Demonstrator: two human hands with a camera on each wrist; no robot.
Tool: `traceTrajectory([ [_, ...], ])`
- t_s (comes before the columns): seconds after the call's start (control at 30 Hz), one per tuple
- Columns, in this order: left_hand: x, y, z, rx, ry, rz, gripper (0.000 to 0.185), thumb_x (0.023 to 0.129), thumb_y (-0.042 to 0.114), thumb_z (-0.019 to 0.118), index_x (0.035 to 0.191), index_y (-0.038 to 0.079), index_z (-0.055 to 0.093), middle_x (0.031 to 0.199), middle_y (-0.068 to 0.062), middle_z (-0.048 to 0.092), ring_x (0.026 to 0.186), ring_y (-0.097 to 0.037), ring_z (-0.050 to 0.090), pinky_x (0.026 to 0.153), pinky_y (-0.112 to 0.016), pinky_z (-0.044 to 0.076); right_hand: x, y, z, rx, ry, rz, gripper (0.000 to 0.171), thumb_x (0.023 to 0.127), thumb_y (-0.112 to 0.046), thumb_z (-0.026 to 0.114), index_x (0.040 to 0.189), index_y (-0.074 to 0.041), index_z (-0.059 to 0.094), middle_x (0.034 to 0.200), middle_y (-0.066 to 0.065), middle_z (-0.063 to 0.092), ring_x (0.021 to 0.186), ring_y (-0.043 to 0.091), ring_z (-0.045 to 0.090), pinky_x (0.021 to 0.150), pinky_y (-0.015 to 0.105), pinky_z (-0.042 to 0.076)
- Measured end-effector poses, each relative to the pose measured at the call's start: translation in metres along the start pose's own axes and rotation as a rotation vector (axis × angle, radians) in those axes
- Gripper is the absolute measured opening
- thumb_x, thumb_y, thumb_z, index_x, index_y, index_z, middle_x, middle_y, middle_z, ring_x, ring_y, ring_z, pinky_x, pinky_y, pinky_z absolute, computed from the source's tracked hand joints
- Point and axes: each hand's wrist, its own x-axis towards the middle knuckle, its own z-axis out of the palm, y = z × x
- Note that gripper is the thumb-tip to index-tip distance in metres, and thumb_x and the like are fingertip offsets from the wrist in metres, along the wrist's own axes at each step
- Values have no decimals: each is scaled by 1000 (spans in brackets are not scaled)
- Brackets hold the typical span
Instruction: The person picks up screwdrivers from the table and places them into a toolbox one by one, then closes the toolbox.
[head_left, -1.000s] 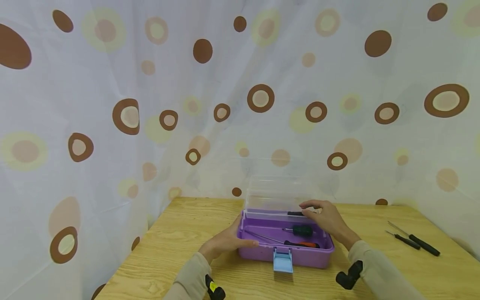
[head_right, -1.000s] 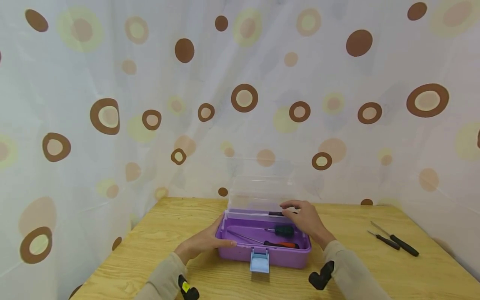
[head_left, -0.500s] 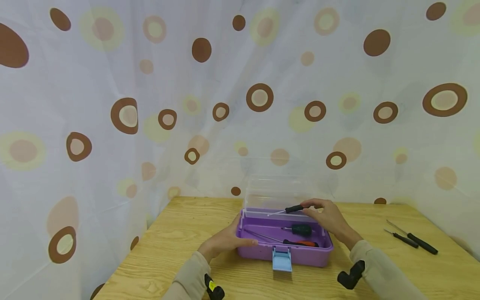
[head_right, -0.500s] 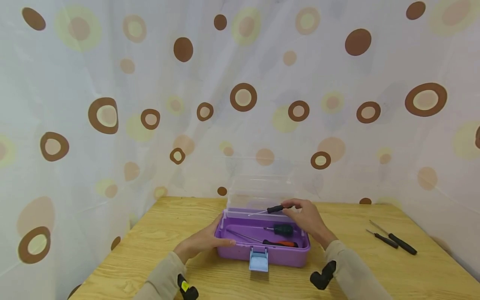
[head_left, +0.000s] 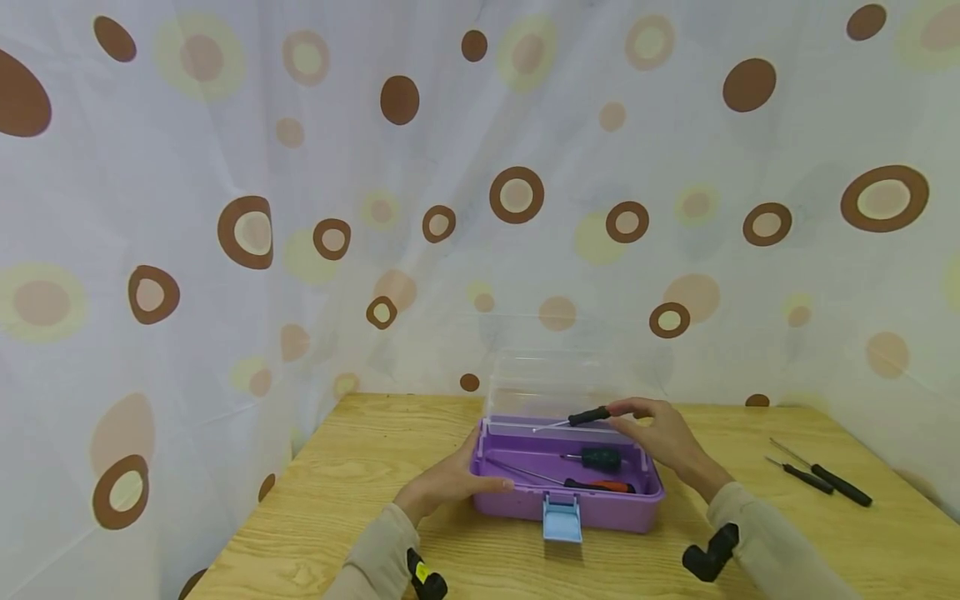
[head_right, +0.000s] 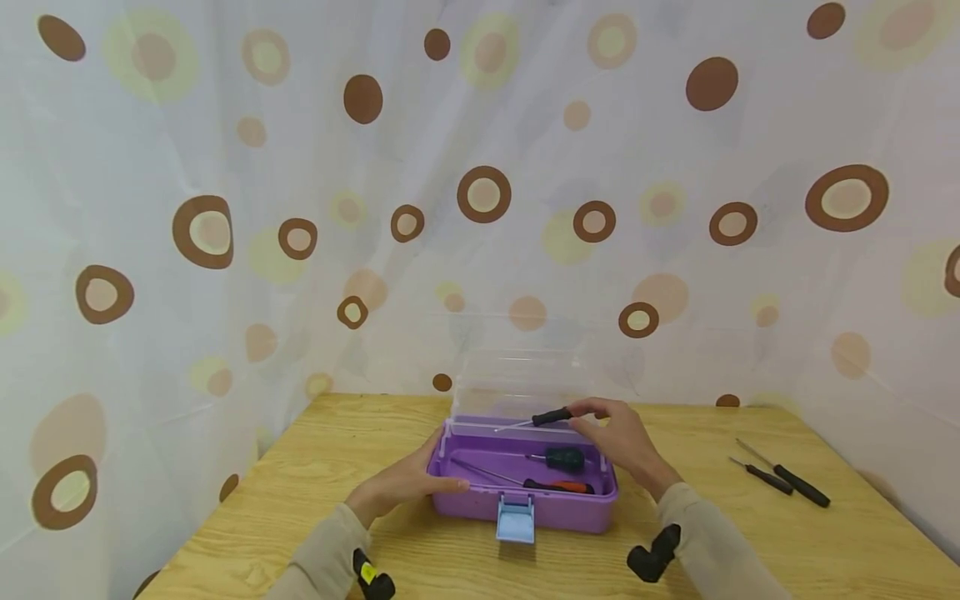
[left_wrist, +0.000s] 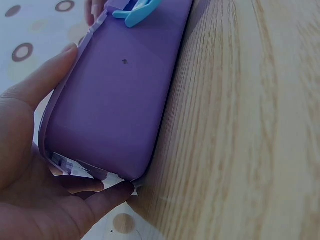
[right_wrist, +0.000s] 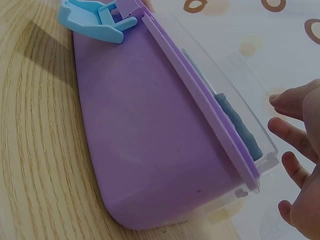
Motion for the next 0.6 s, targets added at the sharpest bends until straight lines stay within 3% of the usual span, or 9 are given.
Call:
traceTrajectory([
  [0.27, 1, -2, 1, -6, -2, -1, 118, 89, 28, 82, 167, 17, -7, 167, -15, 22, 150, -38, 26, 121, -58, 15, -5, 4, -7, 13, -4, -4, 43, 100, -37, 70, 129, -5, 70, 130, 17, 67, 124, 42, 52, 96, 62, 46],
  [0.6, 1, -3, 1, -12, -7, -1, 118, 89, 29, 82, 167, 19, -6, 167, -12, 23, 149, -37, 28, 121, -58, 16, -9, 13, -19, -9, 11, -10, 47, 101, -38, 68, 132, -3, 68, 130, 17, 67, 125, 44, 52, 97, 67, 43],
])
